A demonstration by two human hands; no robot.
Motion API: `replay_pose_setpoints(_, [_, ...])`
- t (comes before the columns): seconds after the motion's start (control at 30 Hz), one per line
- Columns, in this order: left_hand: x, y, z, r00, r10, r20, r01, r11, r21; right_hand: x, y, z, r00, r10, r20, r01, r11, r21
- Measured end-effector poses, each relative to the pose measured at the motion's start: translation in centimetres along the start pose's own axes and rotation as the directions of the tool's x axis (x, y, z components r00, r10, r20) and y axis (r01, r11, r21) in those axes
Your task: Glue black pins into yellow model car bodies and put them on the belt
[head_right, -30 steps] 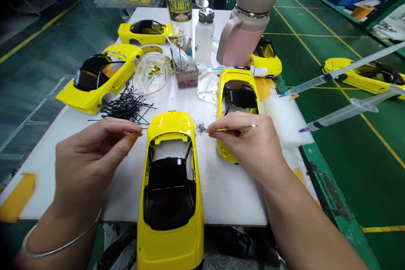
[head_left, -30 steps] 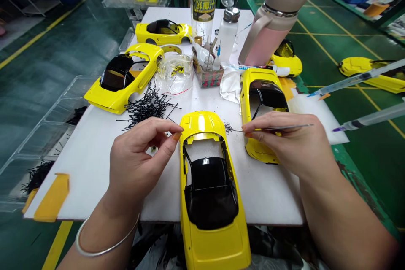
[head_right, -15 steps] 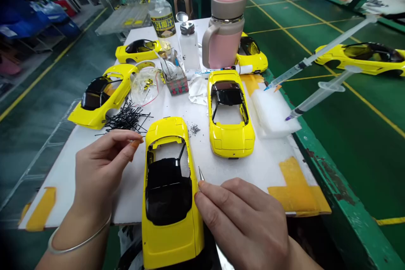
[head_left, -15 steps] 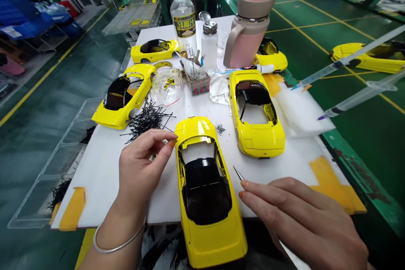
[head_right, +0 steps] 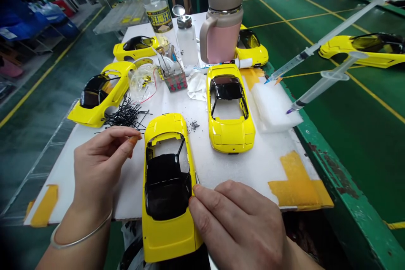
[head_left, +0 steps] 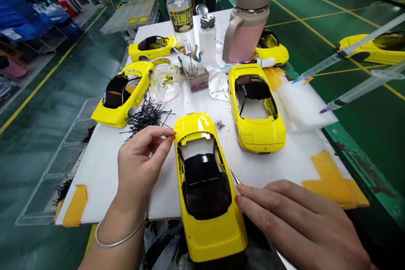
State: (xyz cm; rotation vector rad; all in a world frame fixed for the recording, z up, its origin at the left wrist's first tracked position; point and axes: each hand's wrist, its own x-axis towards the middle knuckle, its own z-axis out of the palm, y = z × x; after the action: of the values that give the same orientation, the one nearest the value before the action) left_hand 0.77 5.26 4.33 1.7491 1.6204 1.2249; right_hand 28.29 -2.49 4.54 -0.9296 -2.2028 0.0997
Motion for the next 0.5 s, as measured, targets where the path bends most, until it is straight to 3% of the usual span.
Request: replay_pose_setpoints(0.5, [-0.02, -0.33, 0.11, 1.0, 0.013, -0.007, -0.013, 1.0, -0.026, -0.24, 0.16, 0.23, 0.999, -0.024, 0.022, 0.023, 0.999, 0.03])
